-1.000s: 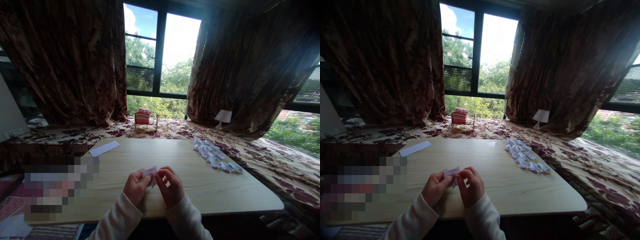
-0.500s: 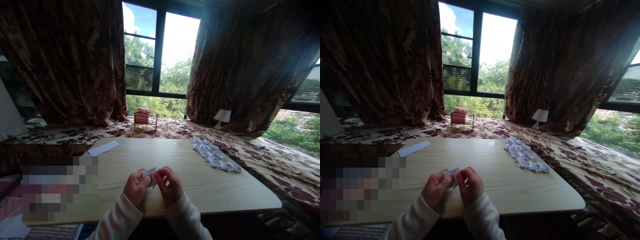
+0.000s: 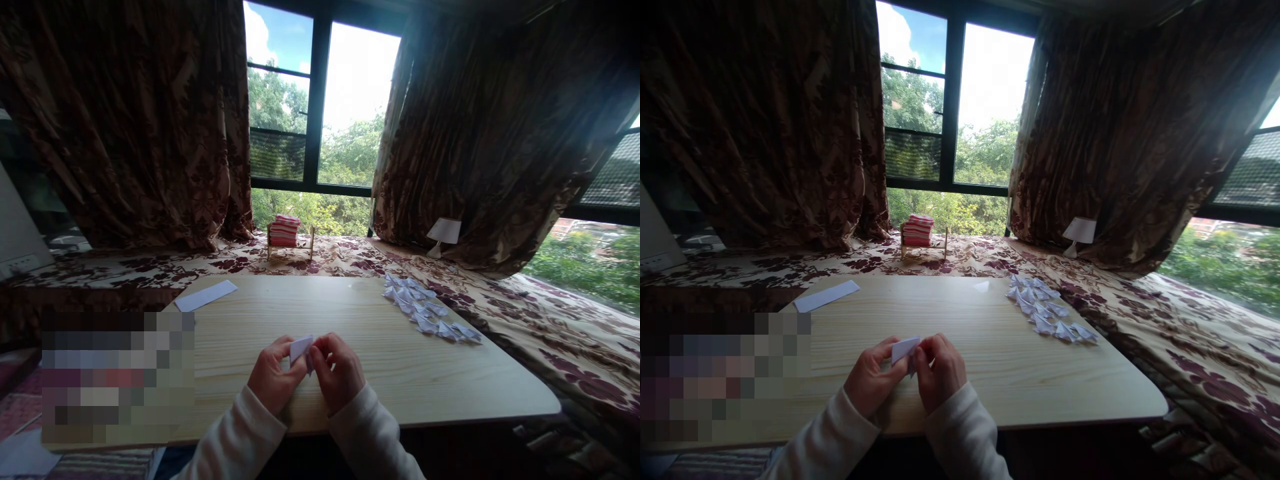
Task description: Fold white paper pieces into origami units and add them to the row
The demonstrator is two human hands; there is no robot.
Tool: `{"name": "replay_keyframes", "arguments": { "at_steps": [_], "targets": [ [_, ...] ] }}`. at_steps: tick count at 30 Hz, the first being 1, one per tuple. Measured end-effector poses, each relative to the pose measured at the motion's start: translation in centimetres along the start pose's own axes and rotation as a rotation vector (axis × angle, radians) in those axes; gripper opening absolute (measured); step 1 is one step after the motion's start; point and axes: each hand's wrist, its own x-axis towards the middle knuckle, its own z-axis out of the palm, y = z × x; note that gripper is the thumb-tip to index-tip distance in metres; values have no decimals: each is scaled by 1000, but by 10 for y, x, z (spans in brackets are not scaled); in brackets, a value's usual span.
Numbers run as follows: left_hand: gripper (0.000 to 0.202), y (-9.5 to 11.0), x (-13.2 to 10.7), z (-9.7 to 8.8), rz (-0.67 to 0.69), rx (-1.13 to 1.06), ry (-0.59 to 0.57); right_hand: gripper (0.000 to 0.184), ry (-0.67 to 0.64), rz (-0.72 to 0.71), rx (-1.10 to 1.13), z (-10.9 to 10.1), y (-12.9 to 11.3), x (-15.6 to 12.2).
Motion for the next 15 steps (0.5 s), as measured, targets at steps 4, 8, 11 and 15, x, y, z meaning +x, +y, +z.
{"name": "replay_keyframes", "arguments": {
  "at_steps": [4, 8, 11, 15],
  "targets": [
    [18, 0, 0, 0, 13, 16, -4, 13, -8, 1, -15, 1, 1, 0],
    [20, 1, 1, -1, 19, 23, -13, 14, -3, 12, -27, 1, 0, -2],
    [20, 0, 0, -1, 19, 26, -15, 14, -9, 9, -39, 1, 0, -2],
    [17, -2, 0, 1, 10, 29, 3, 13, -9, -13, -57, 2, 1, -2]
  ]
}}
